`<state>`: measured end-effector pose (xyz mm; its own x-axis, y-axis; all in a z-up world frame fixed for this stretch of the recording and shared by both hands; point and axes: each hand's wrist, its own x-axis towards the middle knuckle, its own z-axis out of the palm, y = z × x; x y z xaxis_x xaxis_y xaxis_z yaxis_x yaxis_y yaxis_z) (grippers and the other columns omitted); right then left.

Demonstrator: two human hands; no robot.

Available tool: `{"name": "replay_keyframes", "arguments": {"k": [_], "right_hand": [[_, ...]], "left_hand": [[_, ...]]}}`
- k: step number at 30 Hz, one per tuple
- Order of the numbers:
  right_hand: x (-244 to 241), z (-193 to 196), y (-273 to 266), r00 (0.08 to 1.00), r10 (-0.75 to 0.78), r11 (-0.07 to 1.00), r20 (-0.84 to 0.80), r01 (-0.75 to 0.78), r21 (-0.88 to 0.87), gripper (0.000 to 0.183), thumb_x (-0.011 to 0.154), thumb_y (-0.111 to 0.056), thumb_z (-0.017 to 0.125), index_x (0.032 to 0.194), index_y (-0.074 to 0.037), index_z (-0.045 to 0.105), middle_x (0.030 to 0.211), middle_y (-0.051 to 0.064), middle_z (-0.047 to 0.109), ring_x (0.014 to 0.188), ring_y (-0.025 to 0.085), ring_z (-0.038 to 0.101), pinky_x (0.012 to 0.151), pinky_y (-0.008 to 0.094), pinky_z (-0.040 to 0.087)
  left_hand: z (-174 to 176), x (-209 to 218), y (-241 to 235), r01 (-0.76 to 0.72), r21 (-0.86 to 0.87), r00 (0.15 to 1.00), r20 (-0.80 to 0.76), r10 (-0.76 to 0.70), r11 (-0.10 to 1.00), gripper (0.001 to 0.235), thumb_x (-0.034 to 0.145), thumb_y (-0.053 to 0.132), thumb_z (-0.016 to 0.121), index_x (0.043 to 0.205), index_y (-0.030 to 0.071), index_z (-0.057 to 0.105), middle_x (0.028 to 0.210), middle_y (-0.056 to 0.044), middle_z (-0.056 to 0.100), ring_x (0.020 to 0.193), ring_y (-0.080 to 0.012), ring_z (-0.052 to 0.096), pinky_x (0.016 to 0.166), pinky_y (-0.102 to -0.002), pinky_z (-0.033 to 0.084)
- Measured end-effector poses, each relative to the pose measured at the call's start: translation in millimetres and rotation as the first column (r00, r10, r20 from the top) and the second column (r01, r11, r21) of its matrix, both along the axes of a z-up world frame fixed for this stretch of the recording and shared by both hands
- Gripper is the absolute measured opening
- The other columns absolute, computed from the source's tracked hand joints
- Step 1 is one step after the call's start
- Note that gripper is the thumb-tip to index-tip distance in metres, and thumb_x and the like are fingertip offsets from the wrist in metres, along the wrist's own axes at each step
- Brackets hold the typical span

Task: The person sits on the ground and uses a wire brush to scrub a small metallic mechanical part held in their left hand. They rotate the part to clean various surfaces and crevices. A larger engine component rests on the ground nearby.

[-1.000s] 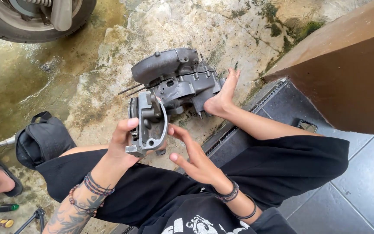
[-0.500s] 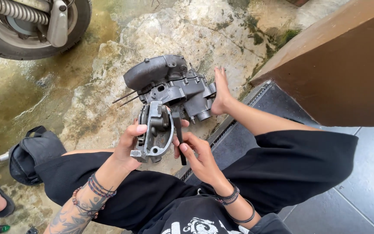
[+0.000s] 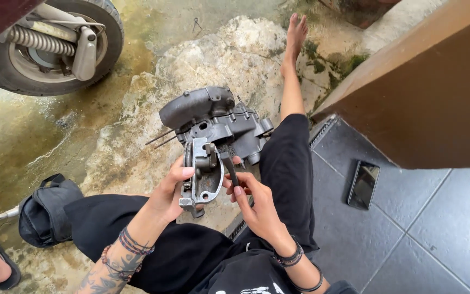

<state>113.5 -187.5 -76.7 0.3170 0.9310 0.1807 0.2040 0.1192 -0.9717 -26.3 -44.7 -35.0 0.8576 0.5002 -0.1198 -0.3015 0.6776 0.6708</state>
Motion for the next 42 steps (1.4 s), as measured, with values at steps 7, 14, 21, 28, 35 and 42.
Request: {"name": "replay_keyframes", "arguments": {"k": [7, 14, 21, 28, 35, 42], "right_hand": [[9.8, -2.2, 16.2, 0.997, 0.004, 0.999, 0.077, -0.001, -0.035, 0.032, 0.111, -0.021, 0.042, 0.13, -0.002, 0.059, 0.089, 0.002, 0.065, 0.061, 0.011, 0.055, 0.058, 0.027, 0.046], [18.5, 0.8, 24.3, 0.988, -0.058, 0.998, 0.141, 0.058, 0.002, 0.03, 0.109, -0.022, 0.043, 0.121, 0.001, 0.06, 0.089, 0.008, 0.066, 0.074, 0.017, 0.065, 0.067, 0.028, 0.052], [19.0, -9.0, 28.1, 0.98, -0.046, 0.998, 0.195, 0.035, 0.061, 0.028, 0.109, -0.019, 0.047, 0.122, 0.001, 0.06, 0.087, 0.007, 0.064, 0.068, 0.016, 0.057, 0.06, 0.029, 0.044], [14.6, -12.6, 25.3, 0.991, 0.027, 0.999, 0.129, -0.03, 0.022, 0.036, 0.112, -0.031, 0.037, 0.111, -0.005, 0.061, 0.075, 0.0, 0.063, 0.058, 0.014, 0.056, 0.056, 0.028, 0.043], [19.3, -13.8, 21.1, 0.989, 0.035, 0.999, 0.145, -0.033, -0.013, 0.036, 0.11, -0.035, 0.042, 0.107, -0.006, 0.063, 0.065, -0.003, 0.042, 0.051, 0.011, 0.036, 0.052, 0.027, 0.031], [20.3, -15.5, 18.7, 0.982, 0.104, 0.994, 0.156, -0.107, 0.01, 0.036, 0.11, -0.031, 0.043, 0.106, -0.002, 0.064, 0.07, 0.001, 0.057, 0.05, 0.013, 0.043, 0.048, 0.028, 0.033]], "left_hand": [[2.1, 5.4, 10.4, -0.041, -0.282, 0.996, -0.088, 0.017, 0.958, 0.07, 0.085, 0.031, 0.069, 0.141, -0.005, 0.047, 0.142, -0.037, 0.055, 0.092, -0.0363, 0.071, 0.041, -0.028, 0.052], [-16.5, 8.9, 11.5, -0.161, -0.27, 0.943, -0.327, 0.067, 0.949, 0.058, 0.09, 0.034, 0.061, 0.135, -0.002, 0.055, 0.105, -0.037, 0.071, 0.066, -0.0293, 0.067, 0.041, -0.027, 0.043], [-14.5, 9.4, 13.4, -0.342, -0.041, 0.736, -0.633, 0.241, 0.939, 0.064, 0.079, 0.032, 0.065, 0.138, 0.009, 0.055, 0.116, -0.016, 0.07, 0.095, -0.0329, 0.07, 0.074, -0.043, 0.056], [-9.5, 8.6, 12.9, -0.328, 0.04, 0.81, -0.502, 0.303, 0.944, 0.077, 0.077, 0.038, 0.071, 0.146, 0.01, 0.051, 0.121, -0.02, 0.071, 0.104, -0.0296, 0.07, 0.079, -0.044, 0.058], [-6.1, 14.3, 10.1, -0.473, -0.042, 0.642, -0.701, 0.312, 0.88, 0.08, 0.073, 0.025, 0.066, 0.15, 0.011, 0.049, 0.131, -0.013, 0.065, 0.117, -0.0303, 0.064, 0.091, -0.046, 0.053], [2.5, 17.4, 11.6, -0.401, 0.115, 0.731, -0.558, 0.393, 0.909, 0.074, 0.074, 0.023, 0.073, 0.145, 0.01, 0.052, 0.129, -0.014, 0.065, 0.118, -0.0285, 0.065, 0.098, -0.043, 0.056]]}}
